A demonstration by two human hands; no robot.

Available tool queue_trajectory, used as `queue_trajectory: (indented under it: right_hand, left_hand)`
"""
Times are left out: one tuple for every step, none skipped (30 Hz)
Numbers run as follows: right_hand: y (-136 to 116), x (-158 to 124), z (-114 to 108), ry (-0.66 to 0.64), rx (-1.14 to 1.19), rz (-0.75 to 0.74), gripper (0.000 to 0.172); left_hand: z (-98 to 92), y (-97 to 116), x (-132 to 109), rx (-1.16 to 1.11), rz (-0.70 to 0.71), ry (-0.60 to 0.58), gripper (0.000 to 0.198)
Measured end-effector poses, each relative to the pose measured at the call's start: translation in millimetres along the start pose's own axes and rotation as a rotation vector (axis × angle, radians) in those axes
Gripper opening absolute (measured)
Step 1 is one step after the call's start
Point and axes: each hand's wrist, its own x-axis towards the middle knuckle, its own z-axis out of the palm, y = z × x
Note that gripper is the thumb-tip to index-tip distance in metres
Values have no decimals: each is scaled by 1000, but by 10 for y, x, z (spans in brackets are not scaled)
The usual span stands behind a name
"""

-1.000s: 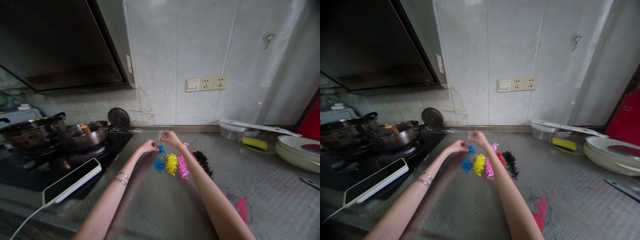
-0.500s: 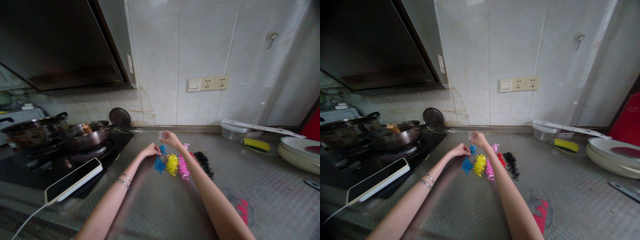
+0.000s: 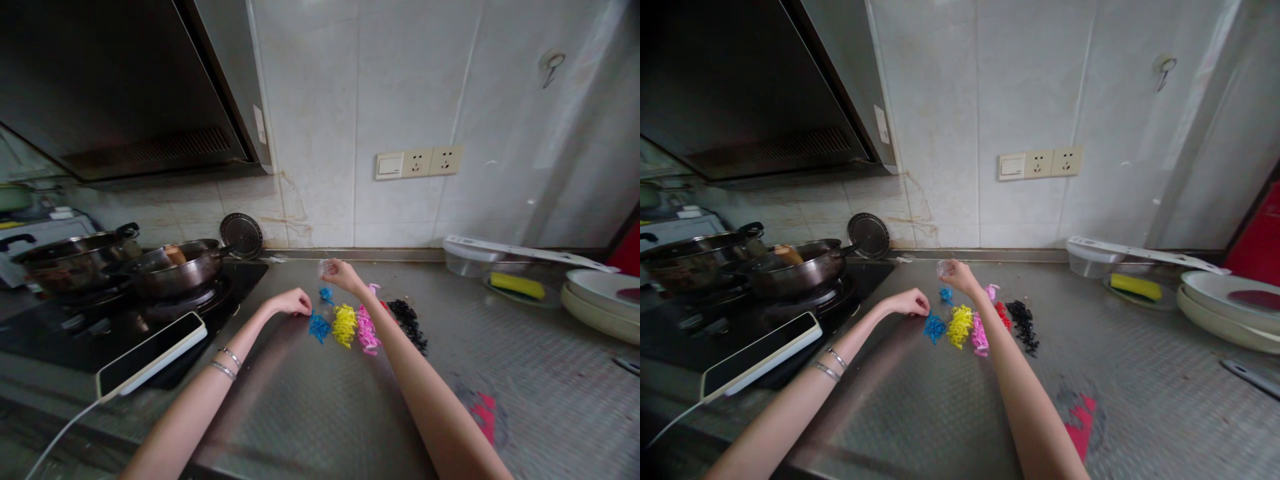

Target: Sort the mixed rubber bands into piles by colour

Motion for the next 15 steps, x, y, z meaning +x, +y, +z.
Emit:
queue_trajectory:
  right_hand:
    - [10,2,3,0,5,0,46]
    - [19,4,8,0,9,-1,46]
    - [28,6,13,0,12,-3,47]
    - [34,7,18,0,14,-5,47]
    - [38,7,23,0,14,-8,47]
    - [38,6,26,-1,15,-13,47]
    - [36,4,28,-1,15,-18,46]
    - [31,1,27,-1,15,-23,46]
    - [25,-2,25,-1,15,-26,46]
    - [18,-5,22,-1,16,-28,45]
    - [11,-8,18,-1,16,-29,44]
    - [5,-10,14,-2,17,-28,43]
    - [1,-11,11,-3,18,-27,43]
    - [-1,-12,8,-4,18,-26,42]
    - [-2,-13,7,-4,16,-24,42]
  left_hand:
    - [-2,0,-30,5,5,-12,31]
    - [-2,13,-59,9,17,-20,32]
    - [2,39,-87,17,38,-25,33]
    - [10,76,-116,28,67,-21,34]
    - [23,123,-146,44,99,-7,34]
    - [40,177,-176,65,132,16,34]
    - [61,232,-207,88,161,45,34]
    - [86,287,-238,113,185,70,34]
    - [113,338,-268,139,208,89,35]
    - [142,383,-295,169,227,100,34]
    - [172,419,-319,205,243,108,34]
    - [201,447,-339,245,252,115,34]
    - [229,466,-352,285,252,123,33]
    - [254,477,-360,323,246,132,33]
    - [275,483,-363,355,234,141,32]
